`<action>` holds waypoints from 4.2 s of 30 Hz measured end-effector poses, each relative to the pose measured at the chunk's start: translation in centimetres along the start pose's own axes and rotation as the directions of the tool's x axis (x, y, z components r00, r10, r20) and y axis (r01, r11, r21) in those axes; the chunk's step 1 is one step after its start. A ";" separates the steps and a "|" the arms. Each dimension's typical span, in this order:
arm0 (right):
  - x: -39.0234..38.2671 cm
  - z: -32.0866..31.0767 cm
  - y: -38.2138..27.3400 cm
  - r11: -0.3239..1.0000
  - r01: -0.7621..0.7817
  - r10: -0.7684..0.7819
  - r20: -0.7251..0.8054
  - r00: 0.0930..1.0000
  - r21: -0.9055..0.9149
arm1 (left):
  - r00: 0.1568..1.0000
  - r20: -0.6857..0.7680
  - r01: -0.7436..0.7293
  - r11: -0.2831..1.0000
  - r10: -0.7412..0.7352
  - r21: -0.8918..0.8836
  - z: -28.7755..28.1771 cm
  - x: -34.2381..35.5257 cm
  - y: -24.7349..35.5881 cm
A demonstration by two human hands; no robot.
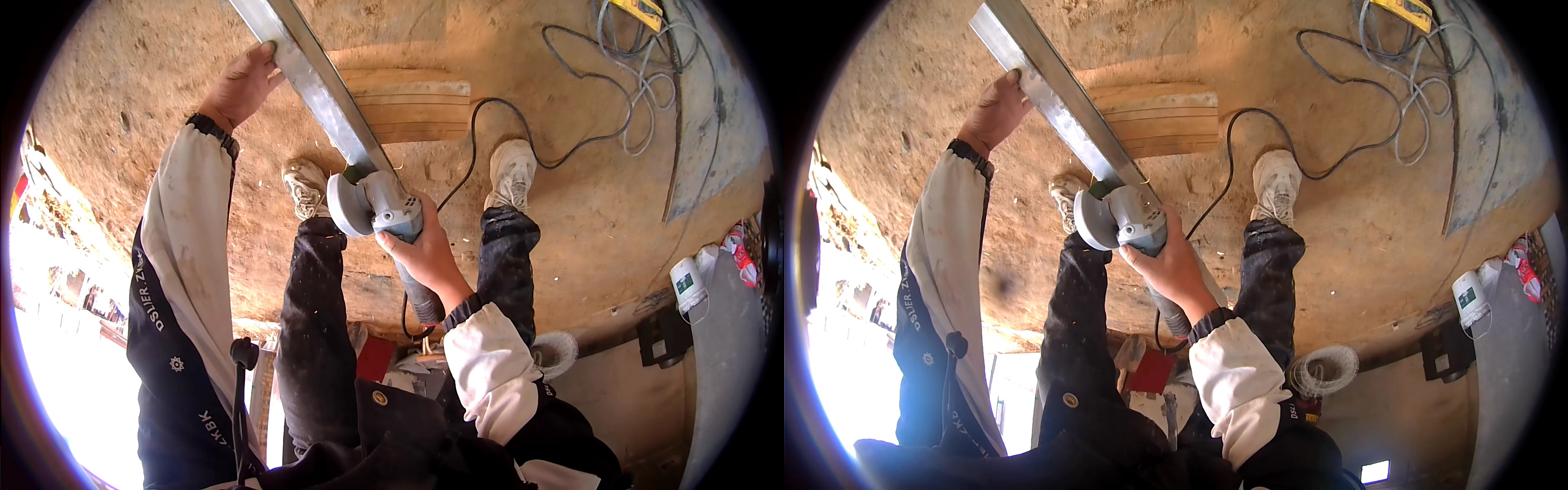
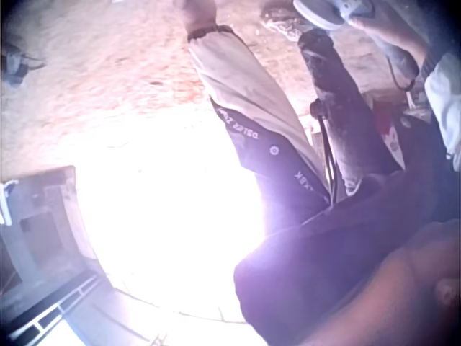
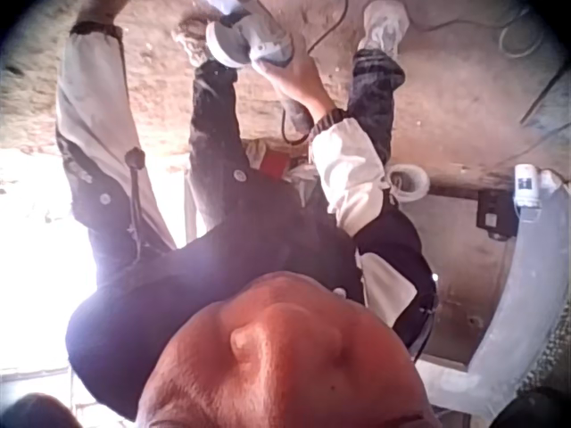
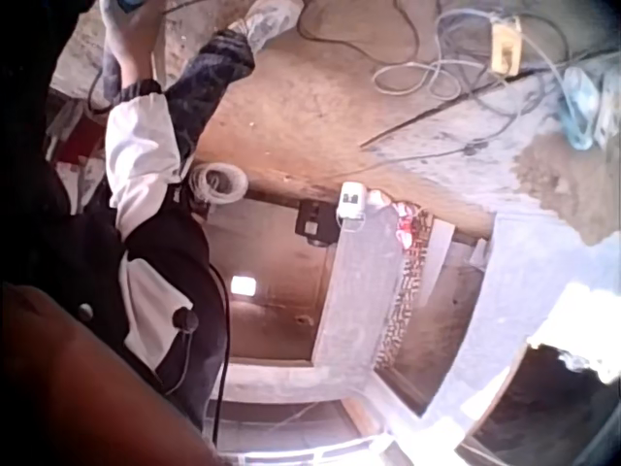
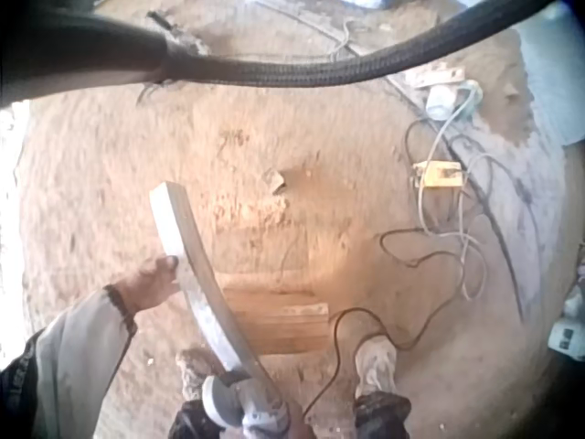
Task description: The person uses an angle grinder to cut a long curved metal bar into several shorter pieces. The person repeatedly positions the bar, cuts it, and repositions it for subsequent cuts, producing multiple cut segments on the ground.
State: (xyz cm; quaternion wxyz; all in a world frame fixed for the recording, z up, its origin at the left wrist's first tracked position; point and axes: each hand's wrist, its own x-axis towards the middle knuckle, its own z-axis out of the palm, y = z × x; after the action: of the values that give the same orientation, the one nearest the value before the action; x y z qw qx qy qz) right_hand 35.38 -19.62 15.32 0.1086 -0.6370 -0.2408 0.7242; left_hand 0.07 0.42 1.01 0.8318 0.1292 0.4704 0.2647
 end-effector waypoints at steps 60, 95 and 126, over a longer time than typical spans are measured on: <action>0.4 -2.0 -6.2 0.930 -0.040 -0.009 0.132 0.991 0.366 | 0.884 -0.446 -0.092 0.988 0.138 0.123 0.8 -8.0 1.4; -18.4 -5.4 -16.2 0.903 0.143 -0.036 -0.260 0.965 0.404 | 0.839 -0.498 0.460 0.203 0.219 0.864 21.9 -41.2 -9.5; -18.3 -2.4 -21.3 0.756 0.254 0.136 -0.525 0.840 0.603 | 0.945 -0.275 0.264 0.085 0.179 0.961 18.7 -37.3 1.0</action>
State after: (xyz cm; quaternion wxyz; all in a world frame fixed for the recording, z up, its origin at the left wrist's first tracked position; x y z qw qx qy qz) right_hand 37.54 -9.29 41.39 0.4100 -0.7273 0.0460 0.5485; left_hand 0.12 -19.08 37.92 0.4409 0.5976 0.6567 -0.1313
